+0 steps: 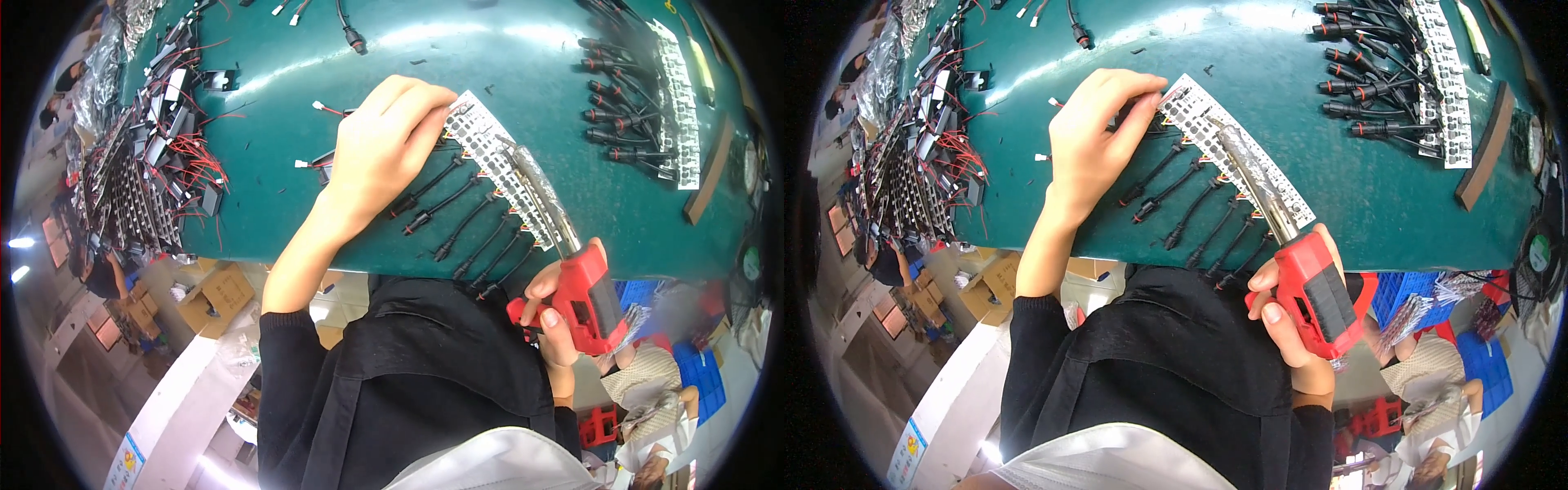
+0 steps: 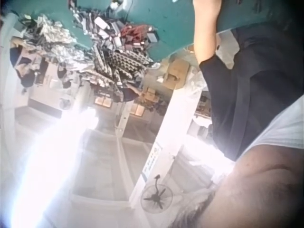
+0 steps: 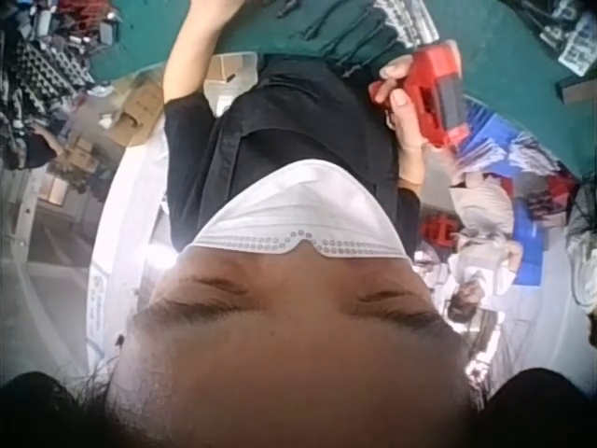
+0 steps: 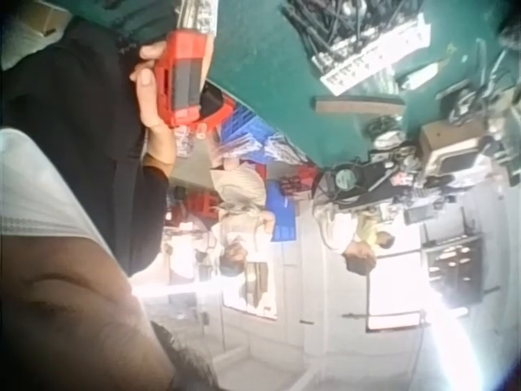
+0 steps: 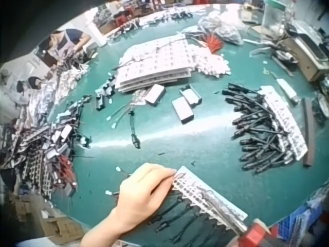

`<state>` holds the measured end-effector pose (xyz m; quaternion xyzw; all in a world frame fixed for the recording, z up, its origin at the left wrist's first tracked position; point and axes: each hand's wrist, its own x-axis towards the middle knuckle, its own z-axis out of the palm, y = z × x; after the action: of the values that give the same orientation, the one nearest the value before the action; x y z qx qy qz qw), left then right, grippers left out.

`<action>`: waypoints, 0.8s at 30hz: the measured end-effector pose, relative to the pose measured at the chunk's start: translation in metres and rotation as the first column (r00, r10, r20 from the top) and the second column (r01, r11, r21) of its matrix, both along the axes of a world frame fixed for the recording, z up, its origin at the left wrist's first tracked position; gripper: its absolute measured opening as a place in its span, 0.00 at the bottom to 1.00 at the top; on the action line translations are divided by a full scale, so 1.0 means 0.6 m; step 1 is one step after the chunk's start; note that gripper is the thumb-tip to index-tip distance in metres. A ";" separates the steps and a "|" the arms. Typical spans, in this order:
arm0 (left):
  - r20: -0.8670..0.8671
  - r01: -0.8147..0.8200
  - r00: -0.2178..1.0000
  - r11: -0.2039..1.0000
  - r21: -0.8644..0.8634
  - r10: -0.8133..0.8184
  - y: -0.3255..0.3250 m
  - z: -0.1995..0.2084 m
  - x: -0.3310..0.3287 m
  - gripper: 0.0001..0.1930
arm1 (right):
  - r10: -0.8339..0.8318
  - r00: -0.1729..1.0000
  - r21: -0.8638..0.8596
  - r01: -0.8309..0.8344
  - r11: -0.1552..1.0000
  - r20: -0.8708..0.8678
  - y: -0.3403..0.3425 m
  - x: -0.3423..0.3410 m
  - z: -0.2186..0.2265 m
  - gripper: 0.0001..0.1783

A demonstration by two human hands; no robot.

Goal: The person attaches wires from battery packs onto a circuit board strip using a soldering iron by hand.

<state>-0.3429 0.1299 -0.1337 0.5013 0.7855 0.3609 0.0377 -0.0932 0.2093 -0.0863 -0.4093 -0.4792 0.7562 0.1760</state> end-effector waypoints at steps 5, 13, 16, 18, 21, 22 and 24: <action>0.134 -0.040 0.990 0.999 -0.035 0.044 -0.010 0.011 0.015 0.08 | 0.076 0.997 -0.003 -0.076 0.997 -0.019 0.006 0.005 -0.010 0.44; 0.111 -0.126 0.985 0.990 -0.063 0.133 -0.013 0.020 0.028 0.12 | 0.094 0.995 -0.005 -0.094 0.996 -0.018 0.007 0.003 -0.007 0.40; 0.028 -0.133 0.990 0.984 -0.117 0.137 -0.015 0.019 0.031 0.11 | 0.088 0.996 -0.016 -0.088 0.996 -0.020 0.004 0.005 -0.009 0.44; 0.034 -0.089 0.995 0.986 -0.141 0.095 -0.018 0.014 0.029 0.12 | 0.077 0.997 -0.023 -0.077 0.997 -0.018 0.003 0.003 -0.008 0.46; 0.022 -0.003 1.000 0.990 -0.141 0.007 -0.019 0.017 0.025 0.13 | 0.070 0.997 -0.025 -0.070 0.997 -0.018 0.004 0.003 -0.007 0.49; 0.003 0.040 0.999 0.992 -0.119 -0.040 -0.019 0.018 0.024 0.12 | 0.071 0.997 -0.031 -0.071 0.997 -0.019 0.004 0.004 -0.007 0.49; -0.008 0.043 0.999 0.995 -0.095 -0.044 -0.021 0.011 0.023 0.11 | 0.071 0.997 -0.035 -0.072 0.997 -0.018 0.003 0.006 -0.007 0.48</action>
<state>-0.3291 0.1170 -0.1270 0.5176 0.7909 0.3199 0.0652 -0.0899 0.2113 -0.0904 -0.3885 -0.4784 0.7740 0.1455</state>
